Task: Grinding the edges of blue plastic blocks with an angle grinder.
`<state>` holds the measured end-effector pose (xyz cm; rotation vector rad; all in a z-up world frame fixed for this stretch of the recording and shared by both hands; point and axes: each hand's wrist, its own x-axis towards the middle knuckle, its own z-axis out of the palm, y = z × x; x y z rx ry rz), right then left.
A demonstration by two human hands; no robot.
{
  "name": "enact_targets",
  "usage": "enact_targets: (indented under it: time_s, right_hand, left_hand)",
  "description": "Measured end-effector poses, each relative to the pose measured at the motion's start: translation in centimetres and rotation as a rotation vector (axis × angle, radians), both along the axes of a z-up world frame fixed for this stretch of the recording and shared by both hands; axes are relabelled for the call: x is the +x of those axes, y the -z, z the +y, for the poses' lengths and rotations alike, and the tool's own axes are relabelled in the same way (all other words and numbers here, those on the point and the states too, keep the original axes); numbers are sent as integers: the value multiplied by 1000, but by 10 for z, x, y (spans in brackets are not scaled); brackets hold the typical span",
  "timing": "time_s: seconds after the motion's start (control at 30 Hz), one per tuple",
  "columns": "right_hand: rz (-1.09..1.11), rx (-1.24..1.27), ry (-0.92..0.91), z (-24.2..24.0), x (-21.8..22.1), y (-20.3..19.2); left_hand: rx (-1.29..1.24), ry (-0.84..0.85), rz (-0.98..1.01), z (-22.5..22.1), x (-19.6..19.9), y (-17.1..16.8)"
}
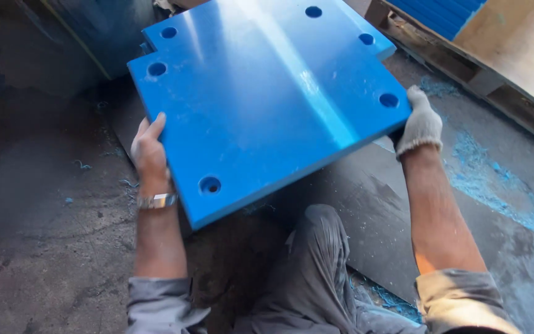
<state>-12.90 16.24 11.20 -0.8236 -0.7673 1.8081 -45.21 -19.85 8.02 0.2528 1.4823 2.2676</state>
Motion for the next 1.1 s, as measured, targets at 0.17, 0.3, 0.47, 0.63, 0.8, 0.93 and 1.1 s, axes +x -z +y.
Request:
enact_targets:
  time_s: [0.17, 0.3, 0.47, 0.63, 0.8, 0.93, 1.1]
  right_hand:
    - [-1068, 782, 354, 95, -59, 61]
    - [-1367, 886, 349, 87, -98, 18]
    - [-1382, 589, 31, 102, -121, -10]
    - [-1437, 703, -25, 95, -125, -25]
    - [-1266, 1060, -44, 132, -82, 33]
    - [-1148, 1164, -87, 43, -8, 37]
    - [-1175, 839, -154, -89, 111, 135]
  left_hand:
    - [-2, -16, 141, 58, -61, 29]
    - [-38, -43, 203, 89, -83, 31]
    - [-184, -85, 222, 113, -80, 13]
    - [-276, -122, 225, 126, -89, 15]
    - [-234, -80, 279, 126, -110, 35]
    - [-572, -290, 887, 122, -85, 17]
    - [-622, -117, 1678, 110, 93, -62]
